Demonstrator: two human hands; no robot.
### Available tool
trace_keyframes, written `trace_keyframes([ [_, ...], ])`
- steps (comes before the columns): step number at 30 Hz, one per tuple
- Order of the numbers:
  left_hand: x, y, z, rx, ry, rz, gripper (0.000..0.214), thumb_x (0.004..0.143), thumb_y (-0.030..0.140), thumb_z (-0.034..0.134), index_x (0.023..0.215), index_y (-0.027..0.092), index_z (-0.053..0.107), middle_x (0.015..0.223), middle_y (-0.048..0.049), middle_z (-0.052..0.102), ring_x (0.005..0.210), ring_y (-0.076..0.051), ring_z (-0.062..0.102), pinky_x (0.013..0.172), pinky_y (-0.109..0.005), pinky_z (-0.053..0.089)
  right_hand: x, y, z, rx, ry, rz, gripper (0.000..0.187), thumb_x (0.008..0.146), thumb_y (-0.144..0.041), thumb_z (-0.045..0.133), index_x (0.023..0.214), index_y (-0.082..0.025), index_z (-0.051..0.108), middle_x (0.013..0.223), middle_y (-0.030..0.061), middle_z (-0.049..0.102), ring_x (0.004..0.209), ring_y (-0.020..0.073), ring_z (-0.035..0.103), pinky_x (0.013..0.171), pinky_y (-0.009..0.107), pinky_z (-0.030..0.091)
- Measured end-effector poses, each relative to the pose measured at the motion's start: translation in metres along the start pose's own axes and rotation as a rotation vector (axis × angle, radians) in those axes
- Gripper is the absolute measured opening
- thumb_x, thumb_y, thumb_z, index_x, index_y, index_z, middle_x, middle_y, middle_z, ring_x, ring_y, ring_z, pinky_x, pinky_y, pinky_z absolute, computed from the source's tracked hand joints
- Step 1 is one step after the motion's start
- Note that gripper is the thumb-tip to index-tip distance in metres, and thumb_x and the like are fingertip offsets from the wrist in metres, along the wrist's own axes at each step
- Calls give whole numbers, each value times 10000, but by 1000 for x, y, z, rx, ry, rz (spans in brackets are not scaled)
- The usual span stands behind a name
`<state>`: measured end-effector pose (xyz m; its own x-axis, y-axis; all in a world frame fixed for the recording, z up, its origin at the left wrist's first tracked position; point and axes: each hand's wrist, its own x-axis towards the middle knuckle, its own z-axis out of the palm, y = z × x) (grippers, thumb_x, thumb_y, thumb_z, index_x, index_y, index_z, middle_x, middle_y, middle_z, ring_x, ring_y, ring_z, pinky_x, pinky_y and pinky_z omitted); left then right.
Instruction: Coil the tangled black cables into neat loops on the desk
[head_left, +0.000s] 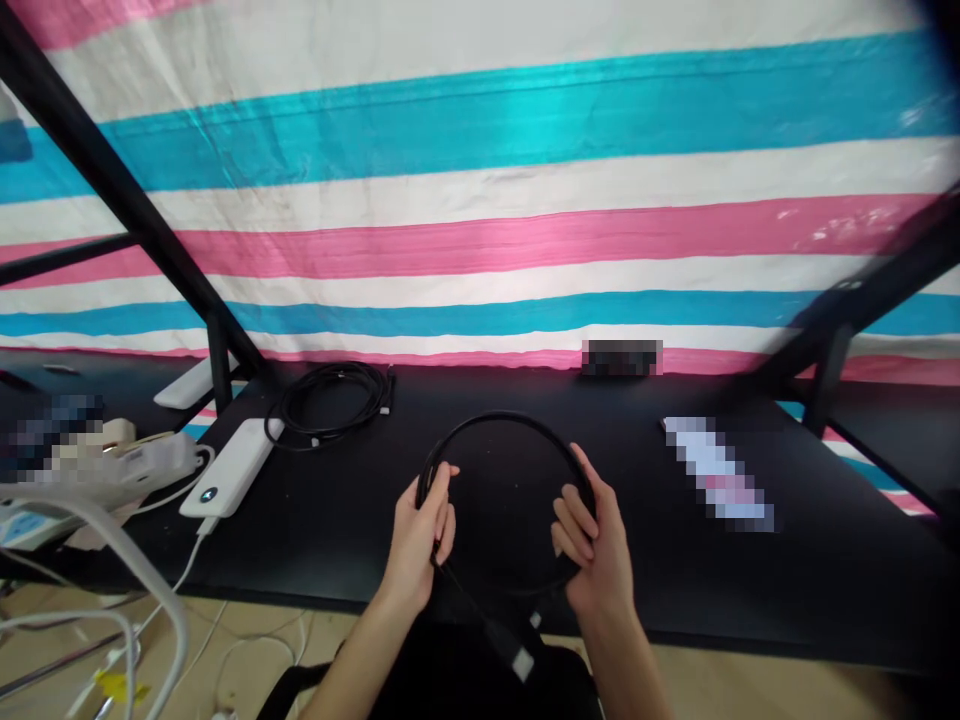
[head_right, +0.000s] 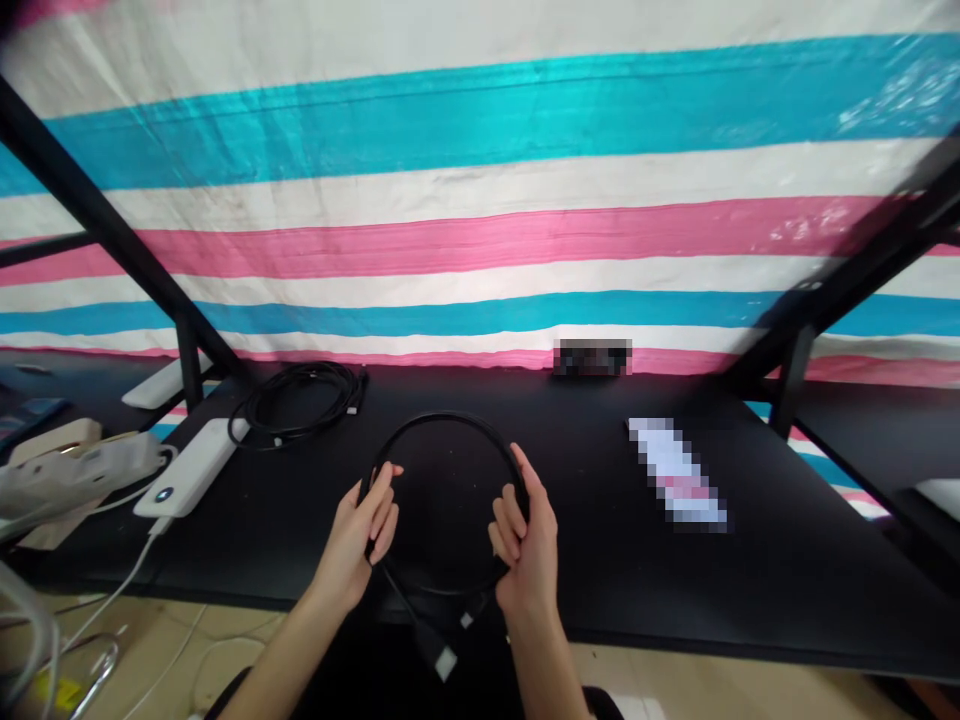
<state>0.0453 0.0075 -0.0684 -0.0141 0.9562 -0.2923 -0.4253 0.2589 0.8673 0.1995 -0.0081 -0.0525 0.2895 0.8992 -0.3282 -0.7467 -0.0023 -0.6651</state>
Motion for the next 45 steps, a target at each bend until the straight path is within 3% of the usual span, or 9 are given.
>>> trace_keyframes([
  [6, -7, -17, 23, -221, 244, 121, 373, 804, 552, 600, 854, 189, 529, 470, 119, 280, 333, -32, 225, 287, -135, 178, 1, 11, 8, -5, 47, -121, 327, 775, -406, 684, 1050, -230, 660, 468, -125, 257, 332, 25, 176, 292, 137, 178],
  [9, -2, -16, 26, -279, 245, 106, 404, 789, 570, 607, 771, 182, 496, 468, 118, 272, 337, -28, 213, 286, -132, 170, 9, 17, 6, -118, -30, -173, 285, 780, -444, 678, 906, -193, 634, 471, -111, 330, 360, 32, 282, 340, 146, 291],
  [15, 15, -12, 17, -408, 216, 18, 493, 738, 525, 688, 595, 190, 356, 429, 119, 236, 319, -22, 188, 285, -154, 149, 23, 36, -6, -496, -153, -136, 391, 769, -452, 661, 1016, -205, 485, 508, -97, 494, 436, 113, 532, 447, 236, 488],
  [22, 27, -8, 12, -411, 195, 8, 519, 729, 463, 698, 534, 209, 290, 417, 108, 218, 349, -49, 239, 329, -178, 211, 18, 56, -11, -632, -143, 25, 404, 752, -370, 586, 1065, -218, 382, 559, -90, 590, 304, 84, 472, 270, 150, 317],
  [27, 33, -7, -2, 21, 154, 23, 469, 734, 429, 683, 459, 183, 394, 466, 36, 422, 518, -93, 461, 504, -189, 368, 26, 53, -24, -633, -93, 5, 452, 740, -464, 584, 1064, -209, 398, 545, -87, 584, 234, 76, 407, 223, 158, 268],
  [31, 36, -3, -20, 388, 135, 102, 274, 768, 437, 641, 810, 169, 606, 490, 39, 515, 443, -103, 430, 462, -205, 321, 32, 46, -34, -575, -65, -14, 433, 743, -494, 609, 1037, -209, 466, 454, -115, 494, 200, 38, 301, 224, 128, 197],
  [33, 37, -3, -28, 526, 139, 179, 372, 750, 378, 663, 1059, 191, 572, 533, 41, 558, 451, -132, 483, 483, -220, 351, 31, 43, -36, -590, -74, -10, 423, 751, -514, 614, 1020, -204, 513, 413, -122, 447, 196, 24, 243, 218, 118, 167],
  [37, 34, -7, -38, 787, 157, 316, 369, 755, 260, 637, 1121, 226, 606, 648, -7, 622, 541, -170, 564, 556, -248, 389, 25, 39, -35, -628, -51, -53, 400, 756, -529, 639, 974, -200, 576, 393, -121, 398, 212, 12, 219, 216, 104, 153],
  [45, 20, 0, -24, 450, -18, 94, 442, 839, 461, 517, 1213, 226, 526, 525, 53, 523, 347, -108, 402, 281, -163, 257, 13, 42, -27, -546, 55, -139, 391, 747, -533, 667, 956, -214, 579, 387, -125, 355, 241, 30, 241, 220, 119, 190],
])
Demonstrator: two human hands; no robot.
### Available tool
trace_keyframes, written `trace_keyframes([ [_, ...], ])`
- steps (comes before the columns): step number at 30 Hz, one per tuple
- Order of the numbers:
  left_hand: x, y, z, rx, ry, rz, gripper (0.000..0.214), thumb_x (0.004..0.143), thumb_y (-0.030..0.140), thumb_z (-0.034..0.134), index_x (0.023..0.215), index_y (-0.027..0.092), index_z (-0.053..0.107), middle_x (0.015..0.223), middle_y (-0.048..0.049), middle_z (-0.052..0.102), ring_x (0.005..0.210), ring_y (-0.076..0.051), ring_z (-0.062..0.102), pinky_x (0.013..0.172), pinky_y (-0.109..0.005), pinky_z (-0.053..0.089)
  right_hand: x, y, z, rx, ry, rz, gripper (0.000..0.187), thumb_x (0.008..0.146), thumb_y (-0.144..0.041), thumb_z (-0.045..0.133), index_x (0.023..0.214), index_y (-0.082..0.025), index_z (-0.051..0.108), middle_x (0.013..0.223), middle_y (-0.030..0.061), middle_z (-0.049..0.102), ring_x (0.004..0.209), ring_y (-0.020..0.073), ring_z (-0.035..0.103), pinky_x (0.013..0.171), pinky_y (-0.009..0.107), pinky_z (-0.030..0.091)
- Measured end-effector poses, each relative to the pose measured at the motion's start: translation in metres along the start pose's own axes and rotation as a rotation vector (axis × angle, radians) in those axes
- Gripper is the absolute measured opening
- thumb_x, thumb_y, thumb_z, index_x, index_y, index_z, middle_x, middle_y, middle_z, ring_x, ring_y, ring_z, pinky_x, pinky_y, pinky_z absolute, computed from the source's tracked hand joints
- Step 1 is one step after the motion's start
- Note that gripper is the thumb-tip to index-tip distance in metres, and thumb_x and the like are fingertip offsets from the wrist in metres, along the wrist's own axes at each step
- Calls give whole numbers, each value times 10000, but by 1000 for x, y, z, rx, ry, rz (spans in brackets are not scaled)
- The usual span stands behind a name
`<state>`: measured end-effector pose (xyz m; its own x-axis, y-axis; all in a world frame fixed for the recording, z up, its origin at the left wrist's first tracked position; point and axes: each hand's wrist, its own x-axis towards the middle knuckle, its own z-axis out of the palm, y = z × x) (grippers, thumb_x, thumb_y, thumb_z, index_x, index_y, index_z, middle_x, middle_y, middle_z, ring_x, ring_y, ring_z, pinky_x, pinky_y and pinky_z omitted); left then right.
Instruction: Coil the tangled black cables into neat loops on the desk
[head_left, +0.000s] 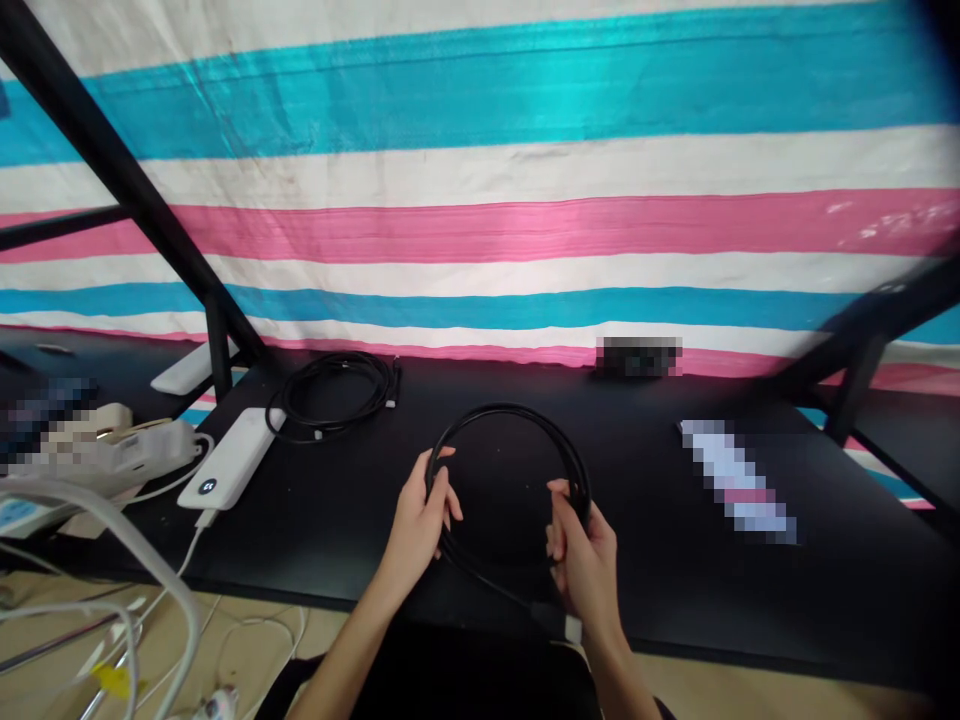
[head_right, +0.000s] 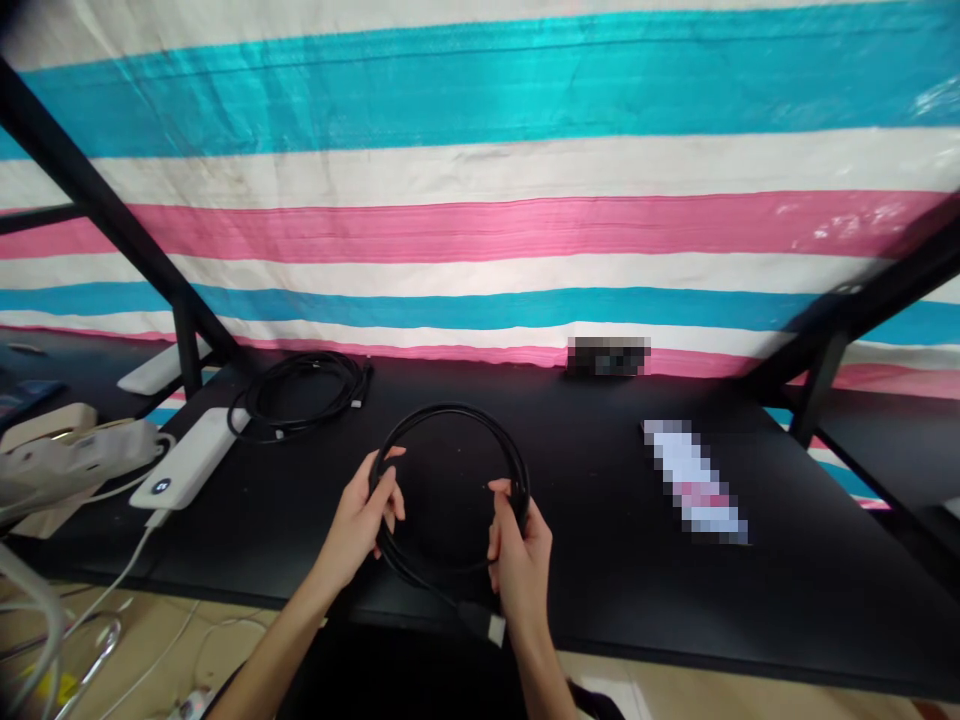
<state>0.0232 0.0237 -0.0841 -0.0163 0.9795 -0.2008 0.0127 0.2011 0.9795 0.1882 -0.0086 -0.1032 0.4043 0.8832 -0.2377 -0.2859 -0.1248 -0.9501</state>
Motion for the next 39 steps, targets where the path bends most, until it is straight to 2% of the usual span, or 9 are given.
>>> trace_keyframes([
  [3, 1, 7, -1, -118, 35, 25, 480, 827, 510, 538, 1207, 216, 526, 499, 88, 454, 327, -75, 365, 280, -142, 255, -2, -4, 2, -9, -91, -18, 378, 763, -528, 644, 969, -227, 548, 440, -107, 443, 266, 35, 270, 234, 125, 210],
  [6, 4, 5, -5, -224, 60, 29, 482, 824, 511, 563, 1200, 212, 533, 479, 107, 392, 327, -54, 344, 309, -133, 261, -2, -9, -1, -83, -242, -60, 320, 772, -473, 655, 925, -212, 551, 519, -58, 543, 390, 86, 466, 321, 156, 362],
  [10, 1, 2, -11, -301, -64, -71, 514, 831, 506, 563, 1242, 204, 503, 451, 127, 316, 295, -49, 279, 288, -144, 206, 0, -16, -10, -54, -300, -27, 302, 752, -419, 692, 904, -179, 588, 568, -27, 584, 509, 135, 589, 432, 209, 468],
  [14, -7, 3, -7, -293, -177, -151, 542, 827, 522, 557, 1257, 197, 498, 429, 128, 300, 274, -62, 267, 262, -162, 147, 0, -20, -9, 139, -192, 104, 418, 727, -412, 701, 1058, -176, 607, 604, -45, 571, 390, 90, 486, 312, 185, 383],
  [18, -15, -2, 8, -334, -38, -105, 470, 818, 457, 591, 1194, 191, 501, 438, 126, 340, 322, -55, 303, 324, -149, 246, -3, -23, 5, 345, -90, 194, 422, 657, -327, 772, 1028, -169, 650, 565, -86, 466, 357, 27, 332, 269, 131, 273],
  [21, -21, -9, 20, -311, 103, -70, 371, 816, 368, 583, 1124, 210, 451, 485, 115, 407, 388, -58, 386, 393, -138, 331, -7, -24, 14, 494, -68, 163, 374, 661, -304, 783, 990, -193, 647, 561, -104, 398, 371, 18, 276, 288, 120, 266],
  [25, -27, -18, 23, -142, -24, -163, 292, 817, 353, 532, 1035, 232, 379, 580, 96, 485, 346, -58, 409, 321, -145, 279, -12, -25, 19, 552, -78, 68, 327, 685, -307, 772, 940, -214, 589, 554, -115, 388, 392, 25, 311, 363, 134, 345],
  [32, -17, -15, 12, -82, -51, -241, 133, 894, 252, 394, 1019, 229, 354, 581, 117, 380, 285, 4, 210, 308, -134, 124, 4, -15, 6, 70, -243, 41, 437, 697, -416, 713, 980, -234, 435, 663, -47, 637, 669, 161, 651, 602, 271, 532],
  [39, 0, -23, -3, 6, -83, -266, 394, 920, 335, 415, 1246, 187, 250, 548, 135, 347, 288, -20, 228, 313, -145, 141, 15, 7, -16, -505, -419, 236, 383, 824, -549, 473, 966, -194, 445, 534, -23, 621, 373, 139, 574, 314, 189, 390],
])
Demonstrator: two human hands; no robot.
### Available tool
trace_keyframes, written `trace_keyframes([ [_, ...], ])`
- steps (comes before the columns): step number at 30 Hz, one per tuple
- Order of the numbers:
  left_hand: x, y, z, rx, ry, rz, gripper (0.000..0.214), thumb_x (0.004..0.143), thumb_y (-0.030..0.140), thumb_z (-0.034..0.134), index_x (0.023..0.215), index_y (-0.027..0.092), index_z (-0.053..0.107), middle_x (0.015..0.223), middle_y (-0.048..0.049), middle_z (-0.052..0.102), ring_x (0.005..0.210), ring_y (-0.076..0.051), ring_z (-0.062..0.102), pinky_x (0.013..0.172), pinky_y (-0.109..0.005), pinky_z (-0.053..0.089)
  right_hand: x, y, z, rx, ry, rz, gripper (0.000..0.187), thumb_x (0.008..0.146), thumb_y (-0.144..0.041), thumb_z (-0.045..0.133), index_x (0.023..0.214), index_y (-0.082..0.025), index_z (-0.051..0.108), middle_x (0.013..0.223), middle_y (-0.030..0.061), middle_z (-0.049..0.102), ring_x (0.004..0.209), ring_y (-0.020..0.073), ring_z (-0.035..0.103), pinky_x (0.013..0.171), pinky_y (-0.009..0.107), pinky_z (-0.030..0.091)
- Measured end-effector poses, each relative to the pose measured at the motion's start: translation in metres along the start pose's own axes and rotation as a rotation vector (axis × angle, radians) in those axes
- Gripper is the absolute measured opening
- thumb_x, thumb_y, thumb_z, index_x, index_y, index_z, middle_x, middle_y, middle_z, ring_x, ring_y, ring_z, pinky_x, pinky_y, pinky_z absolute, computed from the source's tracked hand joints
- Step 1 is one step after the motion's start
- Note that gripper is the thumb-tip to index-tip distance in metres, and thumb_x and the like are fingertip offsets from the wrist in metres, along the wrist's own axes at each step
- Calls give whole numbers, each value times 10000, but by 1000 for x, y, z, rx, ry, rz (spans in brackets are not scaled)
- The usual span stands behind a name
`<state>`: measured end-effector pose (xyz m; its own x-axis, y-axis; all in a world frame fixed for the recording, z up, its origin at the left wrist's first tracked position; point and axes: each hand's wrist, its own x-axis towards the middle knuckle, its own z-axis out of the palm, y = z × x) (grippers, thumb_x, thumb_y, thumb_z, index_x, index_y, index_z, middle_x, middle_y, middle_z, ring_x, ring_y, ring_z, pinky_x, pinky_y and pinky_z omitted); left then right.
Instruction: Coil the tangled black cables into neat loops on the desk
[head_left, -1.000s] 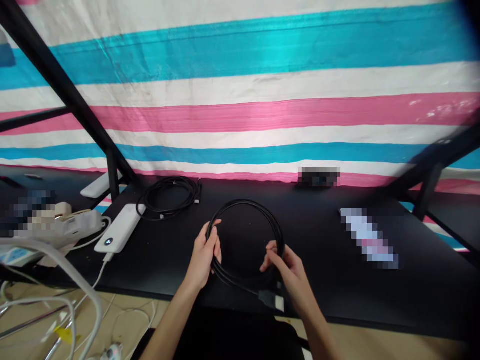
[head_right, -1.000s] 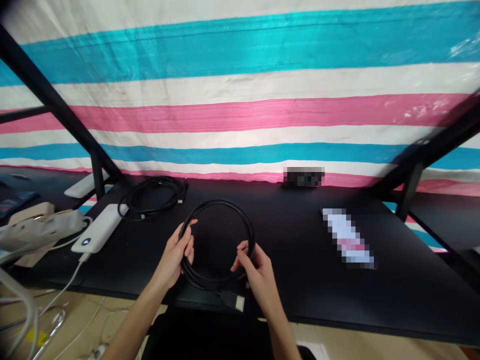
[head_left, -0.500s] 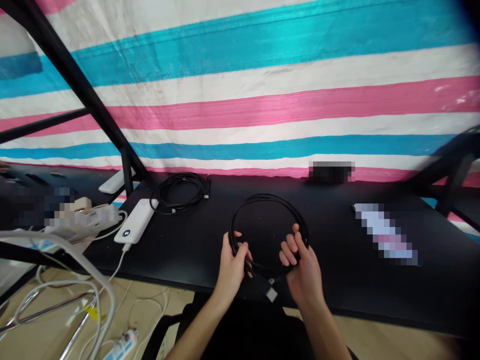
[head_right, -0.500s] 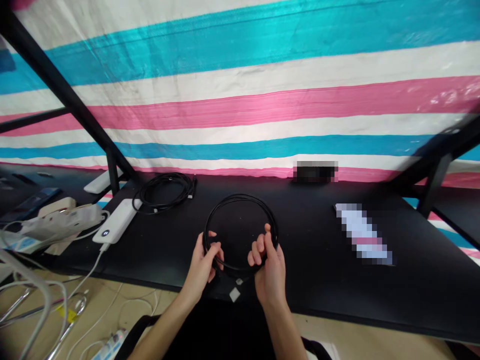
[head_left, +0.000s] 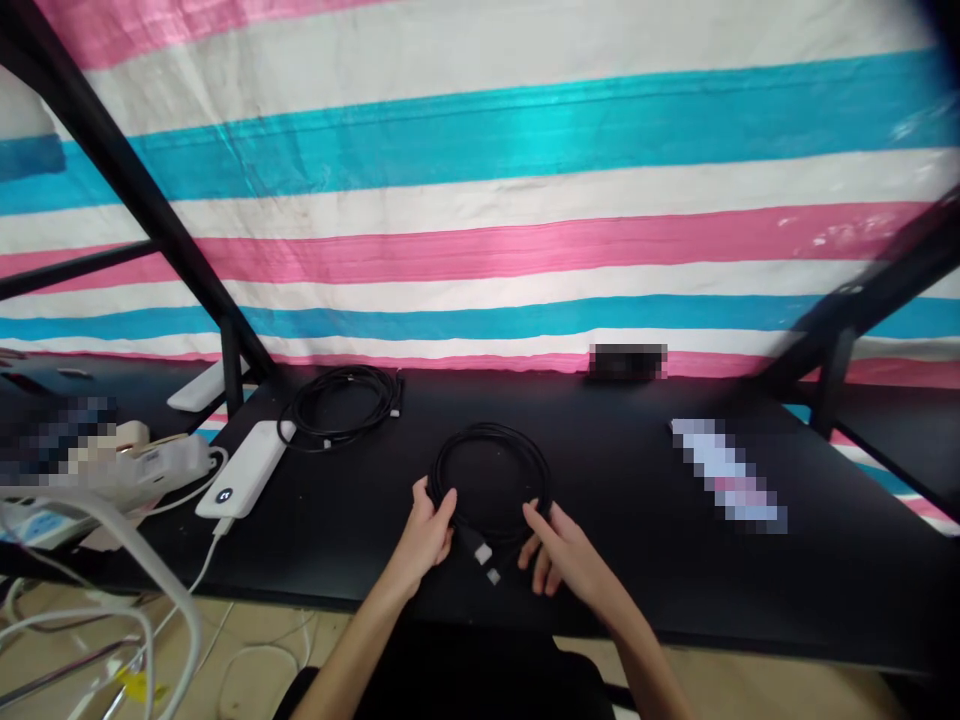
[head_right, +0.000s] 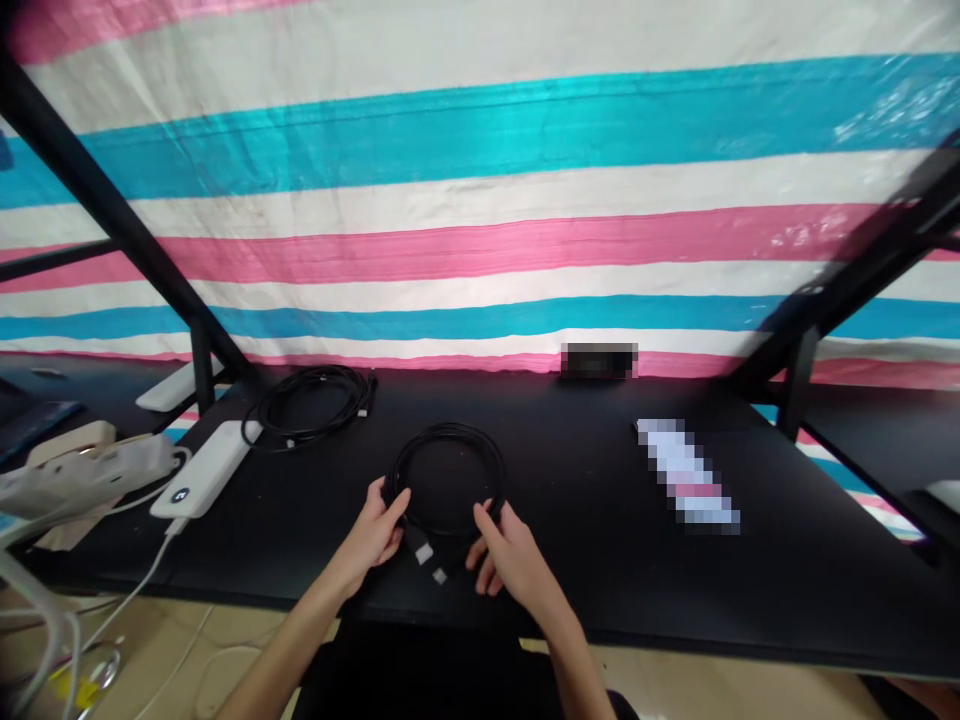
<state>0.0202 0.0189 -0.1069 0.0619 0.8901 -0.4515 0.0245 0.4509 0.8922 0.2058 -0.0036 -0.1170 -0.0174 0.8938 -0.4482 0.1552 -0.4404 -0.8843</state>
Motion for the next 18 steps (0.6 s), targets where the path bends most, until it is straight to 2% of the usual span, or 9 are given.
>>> trace_keyframes([
  [2, 2, -6, -6, 45, -12, -1, 584, 898, 377, 470, 1338, 178, 142, 548, 133, 398, 264, -36, 266, 304, -161, 158, 0, 5, -1, 4, -29, 8, 430, 833, -569, 441, 1028, -186, 430, 466, -50, 581, 283, 118, 502, 273, 167, 329],
  [5, 0, -12, -18, 161, 28, 107, 713, 892, 385, 474, 1408, 201, 19, 667, 86, 496, 288, -52, 359, 320, -183, 254, 5, 6, -2, 73, 0, -33, 554, 808, -579, 475, 1165, -162, 398, 433, -71, 545, 290, 121, 509, 287, 165, 363],
  [6, -1, -11, -21, 248, 64, 196, 676, 898, 367, 461, 1416, 215, 55, 728, 63, 512, 326, -53, 396, 355, -191, 314, 7, 5, -2, 94, 16, -49, 610, 800, -575, 489, 1224, -153, 372, 436, -75, 538, 307, 128, 524, 298, 172, 387],
  [8, -4, -6, -29, 502, 121, 413, 521, 909, 323, 442, 1389, 253, 249, 874, 13, 529, 443, -58, 474, 490, -221, 433, 14, 2, -3, 132, 49, -85, 729, 788, -562, 517, 1335, -136, 293, 479, -72, 541, 373, 148, 576, 324, 193, 438],
  [9, -6, -2, -32, 646, 112, 507, 443, 914, 306, 439, 1347, 276, 353, 965, -10, 533, 516, -67, 514, 570, -242, 467, 17, 2, -4, 151, 64, -112, 785, 783, -554, 530, 1382, -135, 243, 538, -58, 561, 431, 159, 610, 340, 205, 464],
  [11, -7, 7, -36, 888, -11, 617, 379, 918, 280, 449, 1293, 336, 458, 1193, -39, 507, 677, -97, 590, 685, -277, 493, 21, 3, -7, 181, 81, -180, 856, 778, -542, 551, 1437, -149, 169, 722, -4, 606, 583, 181, 667, 377, 228, 510],
  [13, -5, 12, -38, 1057, -165, 670, 421, 918, 245, 462, 1317, 381, 449, 1378, -35, 426, 851, -137, 632, 732, -283, 502, 22, 8, -13, 174, 87, -249, 827, 789, -532, 556, 1441, -165, 203, 886, 48, 603, 695, 190, 675, 398, 236, 529],
  [15, 2, 14, -35, 1185, -231, 716, 448, 918, 195, 462, 1330, 370, 453, 1400, -24, 445, 952, -157, 639, 740, -260, 499, 19, 15, -21, 130, 109, -301, 722, 808, -520, 551, 1393, -165, 320, 907, 57, 590, 694, 180, 653, 385, 229, 517],
  [18, 20, 13, -27, 1310, -207, 755, 382, 917, 160, 471, 1261, 305, 554, 1214, -13, 606, 932, -155, 658, 707, -220, 475, 14, 26, -31, 91, 166, -358, 584, 829, -504, 549, 1293, -166, 444, 807, 25, 571, 590, 146, 602, 364, 218, 487],
])
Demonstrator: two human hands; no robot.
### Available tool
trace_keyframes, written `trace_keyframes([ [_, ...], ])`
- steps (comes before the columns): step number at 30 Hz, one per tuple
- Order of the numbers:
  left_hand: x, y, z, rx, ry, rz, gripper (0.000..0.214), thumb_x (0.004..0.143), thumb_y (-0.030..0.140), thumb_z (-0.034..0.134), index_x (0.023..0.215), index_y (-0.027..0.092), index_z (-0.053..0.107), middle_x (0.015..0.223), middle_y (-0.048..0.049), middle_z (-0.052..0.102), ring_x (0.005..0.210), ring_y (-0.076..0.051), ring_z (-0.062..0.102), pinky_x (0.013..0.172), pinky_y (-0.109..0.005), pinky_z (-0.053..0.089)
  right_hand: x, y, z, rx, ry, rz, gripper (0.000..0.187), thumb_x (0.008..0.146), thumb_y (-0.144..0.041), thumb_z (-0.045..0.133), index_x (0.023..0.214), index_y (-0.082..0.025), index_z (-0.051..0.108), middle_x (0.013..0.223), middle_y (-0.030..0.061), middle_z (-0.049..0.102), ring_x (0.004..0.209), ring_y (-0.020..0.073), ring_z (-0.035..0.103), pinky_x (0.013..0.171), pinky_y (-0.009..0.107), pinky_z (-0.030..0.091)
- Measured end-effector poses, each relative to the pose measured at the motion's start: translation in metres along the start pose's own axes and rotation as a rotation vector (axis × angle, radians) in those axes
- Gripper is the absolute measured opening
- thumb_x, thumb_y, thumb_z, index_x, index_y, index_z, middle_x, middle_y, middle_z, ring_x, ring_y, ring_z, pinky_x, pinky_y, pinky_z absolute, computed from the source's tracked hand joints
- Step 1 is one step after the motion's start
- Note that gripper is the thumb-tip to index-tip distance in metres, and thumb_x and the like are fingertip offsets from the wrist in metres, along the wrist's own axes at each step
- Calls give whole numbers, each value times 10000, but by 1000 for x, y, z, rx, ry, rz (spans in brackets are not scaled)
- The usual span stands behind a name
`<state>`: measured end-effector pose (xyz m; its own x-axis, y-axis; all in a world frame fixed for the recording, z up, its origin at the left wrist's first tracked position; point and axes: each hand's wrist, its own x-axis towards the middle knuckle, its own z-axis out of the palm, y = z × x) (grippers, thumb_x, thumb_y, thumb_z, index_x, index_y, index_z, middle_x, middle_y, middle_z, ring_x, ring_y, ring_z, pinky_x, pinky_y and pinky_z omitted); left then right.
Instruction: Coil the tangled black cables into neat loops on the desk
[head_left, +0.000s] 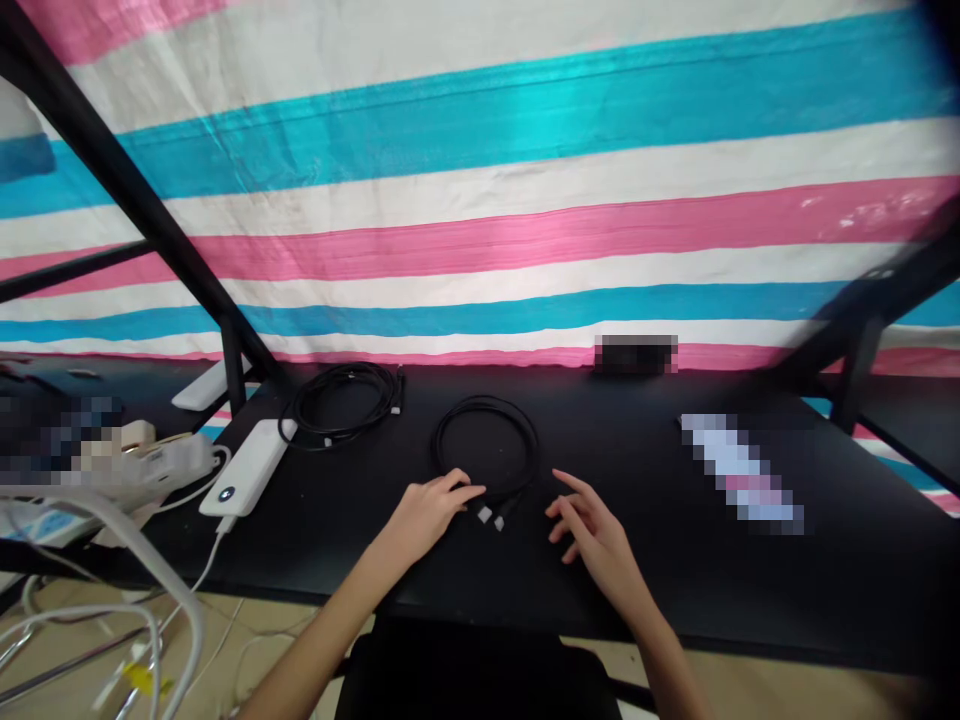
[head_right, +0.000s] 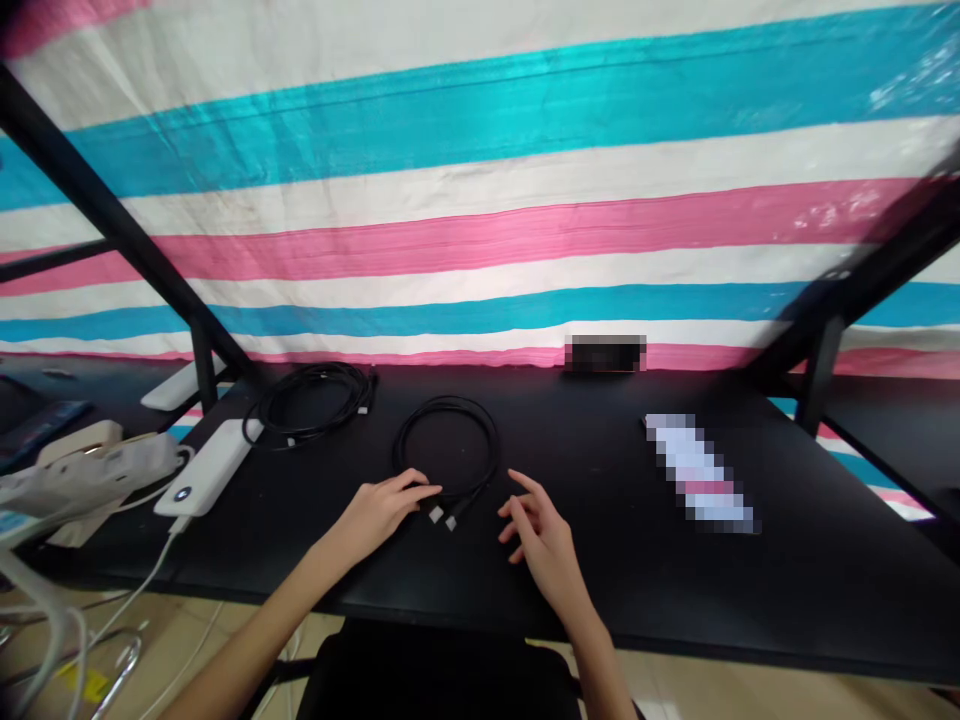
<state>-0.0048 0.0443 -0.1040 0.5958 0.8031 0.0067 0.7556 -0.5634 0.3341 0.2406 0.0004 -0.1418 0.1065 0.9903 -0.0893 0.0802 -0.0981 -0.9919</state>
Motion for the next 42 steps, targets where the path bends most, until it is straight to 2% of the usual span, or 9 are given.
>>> trace_keyframes([
  [7, 44, -2, -5, 41, 1, -32, 263, 901, 229, 531, 1122, 263, 668, 1078, -16, 675, 933, -177, 662, 662, -227, 431, -6, 3, -6, -36, 2, -41, 447, 851, -490, 539, 1165, -171, 535, 733, 9, 558, 518, 121, 559, 364, 207, 453],
  [11, 58, -4, -25, 18, -9, -67, 334, 718, 501, 710, 1020, 360, 699, 1022, 49, 680, 898, -172, 665, 682, -225, 441, -6, -1, -3, -73, 3, -37, 405, 846, -492, 537, 1075, -161, 588, 706, 14, 558, 504, 117, 537, 348, 195, 428],
  [14, 70, -13, -36, 53, 99, -243, 493, 784, 630, 554, 1169, 329, 619, 1139, -11, 628, 954, -214, 647, 767, -292, 460, -5, -4, -1, -82, 21, -22, 393, 844, -495, 531, 1044, -164, 601, 685, 10, 552, 485, 116, 527, 328, 188, 405],
  [17, 85, -25, -35, 111, 189, -460, 493, 912, 521, 408, 1239, 181, 549, 1200, -140, 574, 998, -282, 628, 803, -379, 464, -3, -4, 1, -104, 34, -14, 378, 846, -493, 528, 1032, -173, 604, 681, 7, 552, 462, 113, 519, 301, 177, 367],
  [20, 93, -33, -29, 125, 164, -552, 366, 911, 384, 492, 1162, 129, 574, 1131, -150, 609, 979, -277, 629, 815, -401, 478, -1, -4, 2, -97, 47, -14, 385, 840, -507, 534, 1026, -177, 606, 679, 7, 553, 454, 116, 516, 289, 180, 354],
  [24, 87, -32, -23, 107, 102, -559, 305, 907, 321, 527, 1153, 144, 564, 1125, -96, 617, 972, -220, 614, 842, -426, 495, 0, -3, 2, -60, 144, -27, 427, 807, -543, 560, 1011, -170, 609, 718, 29, 575, 539, 152, 566, 323, 210, 421],
  [28, 64, -18, -18, 56, 44, -497, 259, 859, 192, 515, 1106, 161, 587, 1105, -93, 633, 942, -240, 642, 770, -360, 500, 1, -4, 3, -94, 294, -28, 499, 811, -545, 542, 1139, -170, 576, 962, 103, 639, 878, 249, 634, 486, 281, 556],
  [33, 37, 0, -9, -18, 34, -451, 239, 851, 182, 496, 1069, 204, 593, 1066, -68, 666, 923, -220, 656, 735, -292, 481, 0, -6, 13, -483, 367, -39, 551, 809, -497, 544, 1257, -175, 548, 1093, 107, 659, 956, 275, 619, 786, 427, 536],
  [42, 25, 26, 9, -98, 88, -472, 297, 908, 386, 481, 1054, 147, 580, 1008, -156, 677, 927, -326, 657, 729, -377, 477, 4, -12, 27, -785, 225, -95, 309, 865, -372, 461, 1066, -212, 634, 1006, 103, 660, 983, 314, 606, 737, 429, 509],
])
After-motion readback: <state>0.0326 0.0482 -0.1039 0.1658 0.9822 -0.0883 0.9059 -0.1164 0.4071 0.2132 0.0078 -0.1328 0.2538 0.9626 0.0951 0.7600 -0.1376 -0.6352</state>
